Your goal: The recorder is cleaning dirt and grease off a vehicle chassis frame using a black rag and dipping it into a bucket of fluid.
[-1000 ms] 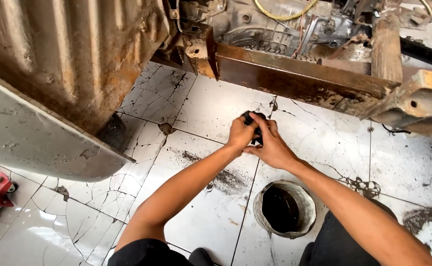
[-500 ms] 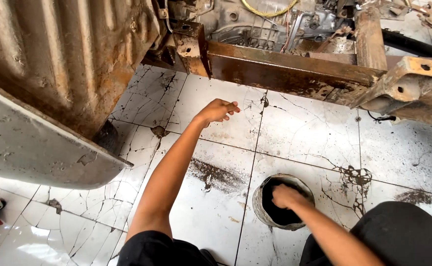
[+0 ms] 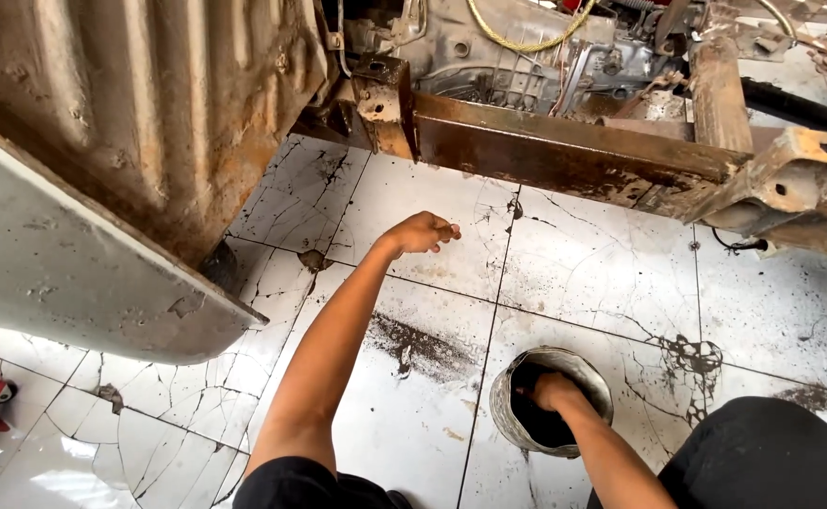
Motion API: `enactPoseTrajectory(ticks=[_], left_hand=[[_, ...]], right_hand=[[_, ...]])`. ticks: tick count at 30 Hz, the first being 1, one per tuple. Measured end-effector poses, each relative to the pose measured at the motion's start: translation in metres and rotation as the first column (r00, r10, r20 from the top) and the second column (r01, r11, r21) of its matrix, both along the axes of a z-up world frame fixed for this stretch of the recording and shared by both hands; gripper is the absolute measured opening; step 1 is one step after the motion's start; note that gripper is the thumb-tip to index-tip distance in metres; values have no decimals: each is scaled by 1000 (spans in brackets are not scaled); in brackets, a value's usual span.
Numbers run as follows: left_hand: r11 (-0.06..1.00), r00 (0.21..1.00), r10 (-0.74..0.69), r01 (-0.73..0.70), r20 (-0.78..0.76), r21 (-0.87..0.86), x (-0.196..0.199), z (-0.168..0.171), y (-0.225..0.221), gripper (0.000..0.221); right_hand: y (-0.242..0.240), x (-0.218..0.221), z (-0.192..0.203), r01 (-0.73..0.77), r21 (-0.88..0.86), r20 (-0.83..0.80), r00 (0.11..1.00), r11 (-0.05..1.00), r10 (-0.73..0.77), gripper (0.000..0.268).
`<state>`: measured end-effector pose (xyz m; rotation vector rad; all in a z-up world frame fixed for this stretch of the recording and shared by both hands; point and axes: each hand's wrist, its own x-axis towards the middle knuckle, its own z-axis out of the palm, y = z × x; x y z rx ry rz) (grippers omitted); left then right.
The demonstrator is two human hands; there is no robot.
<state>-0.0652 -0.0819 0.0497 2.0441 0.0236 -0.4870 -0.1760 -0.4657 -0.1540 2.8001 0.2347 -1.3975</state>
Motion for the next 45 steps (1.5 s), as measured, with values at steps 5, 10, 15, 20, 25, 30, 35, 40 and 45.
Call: enactPoseTrajectory(ticks=[5, 10, 15, 20, 25, 30, 35, 40, 45], left_hand=[[986, 997, -43, 53, -66, 158, -7, 7, -8, 54], [978, 993, -97, 107, -62, 180, 0, 0, -7, 50], [989, 991, -132, 131, 12, 70, 23, -61, 11, 33], [990, 997, -71, 75, -35, 121, -2, -12, 7, 35], [994, 1000, -20, 23, -23, 105, -2, -12, 11, 40], [977, 981, -10, -31, 192, 211, -2, 26, 26, 34], [816, 920, 216, -354, 326, 457, -74, 220, 4, 34], [648, 612, 278, -688, 740, 326, -66, 207, 10, 72], [546, 695, 215, -668, 687, 505, -38, 188, 3, 103]], right_hand=[[7, -8, 51, 145, -12, -35, 989, 989, -145, 33], [-18, -3, -34, 348, 517, 10, 911, 782, -412, 42], [15, -37, 93, 564, 329, -66, 814, 758, -577, 58], [-12, -25, -2, 319, 322, 286, 865, 891, -413, 51], [-1, -32, 25, 383, 218, 225, 875, 898, -428, 41], [-5, -31, 10, 371, 199, 166, 899, 907, -405, 38], [2, -31, 17, 317, 161, 88, 939, 935, -333, 35], [-7, -28, -23, 319, 109, 16, 946, 941, -323, 35], [-10, -24, -46, 166, 116, 72, 982, 979, -175, 35]])
